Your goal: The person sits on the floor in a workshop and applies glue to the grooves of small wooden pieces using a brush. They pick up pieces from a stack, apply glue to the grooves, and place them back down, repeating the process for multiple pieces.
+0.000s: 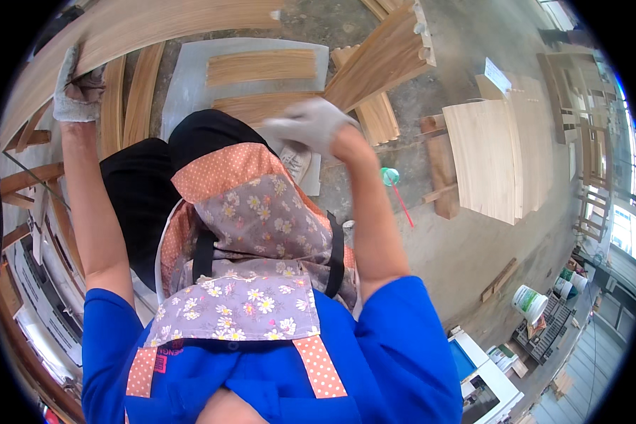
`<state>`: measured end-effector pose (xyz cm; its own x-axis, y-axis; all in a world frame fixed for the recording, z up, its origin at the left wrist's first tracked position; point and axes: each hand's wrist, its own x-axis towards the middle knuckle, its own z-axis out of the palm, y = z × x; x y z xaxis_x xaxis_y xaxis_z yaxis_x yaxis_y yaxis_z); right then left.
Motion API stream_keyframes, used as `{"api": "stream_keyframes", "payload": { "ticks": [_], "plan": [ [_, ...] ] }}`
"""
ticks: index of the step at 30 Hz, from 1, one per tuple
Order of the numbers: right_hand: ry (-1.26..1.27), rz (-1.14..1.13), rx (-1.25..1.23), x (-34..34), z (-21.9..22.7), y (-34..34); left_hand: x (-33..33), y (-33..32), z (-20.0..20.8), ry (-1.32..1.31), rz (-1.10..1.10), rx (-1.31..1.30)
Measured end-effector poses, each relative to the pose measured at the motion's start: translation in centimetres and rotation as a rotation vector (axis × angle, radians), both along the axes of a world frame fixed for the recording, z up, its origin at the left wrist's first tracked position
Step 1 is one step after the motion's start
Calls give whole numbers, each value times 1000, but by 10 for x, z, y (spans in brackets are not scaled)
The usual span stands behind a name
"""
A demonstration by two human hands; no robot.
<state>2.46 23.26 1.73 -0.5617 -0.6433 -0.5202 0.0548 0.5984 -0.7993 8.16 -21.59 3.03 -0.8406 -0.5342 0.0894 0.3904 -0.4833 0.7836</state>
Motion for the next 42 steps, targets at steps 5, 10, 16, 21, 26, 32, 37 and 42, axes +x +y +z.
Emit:
{"api": "stream_keyframes", "payload": {
  "ticks": [5,10,16,21,26,32,37,42],
  "plan": [
    [440,-706,241,-23,-64,107,-6,48,15,-249,331,-225],
    [643,-795,42,-79,-49,77,-19,72,5,-469,497,-723],
    [695,-676,353,-81,-63,56,-24,86,-22,-549,472,-783],
    [808,-675,112,-81,-90,69,-6,56,-66,-574,356,-1440],
    [684,-768,31,-74,-77,56,-10,84,-138,-639,446,-783],
    [715,-748,246,-72,-79,44,20,76,-158,-759,350,-747],
    [854,-646,190,-78,-93,57,26,81,-163,-878,381,-787],
    [704,-796,92,-67,-72,38,30,99,-160,-839,394,-811]
  ]
}}
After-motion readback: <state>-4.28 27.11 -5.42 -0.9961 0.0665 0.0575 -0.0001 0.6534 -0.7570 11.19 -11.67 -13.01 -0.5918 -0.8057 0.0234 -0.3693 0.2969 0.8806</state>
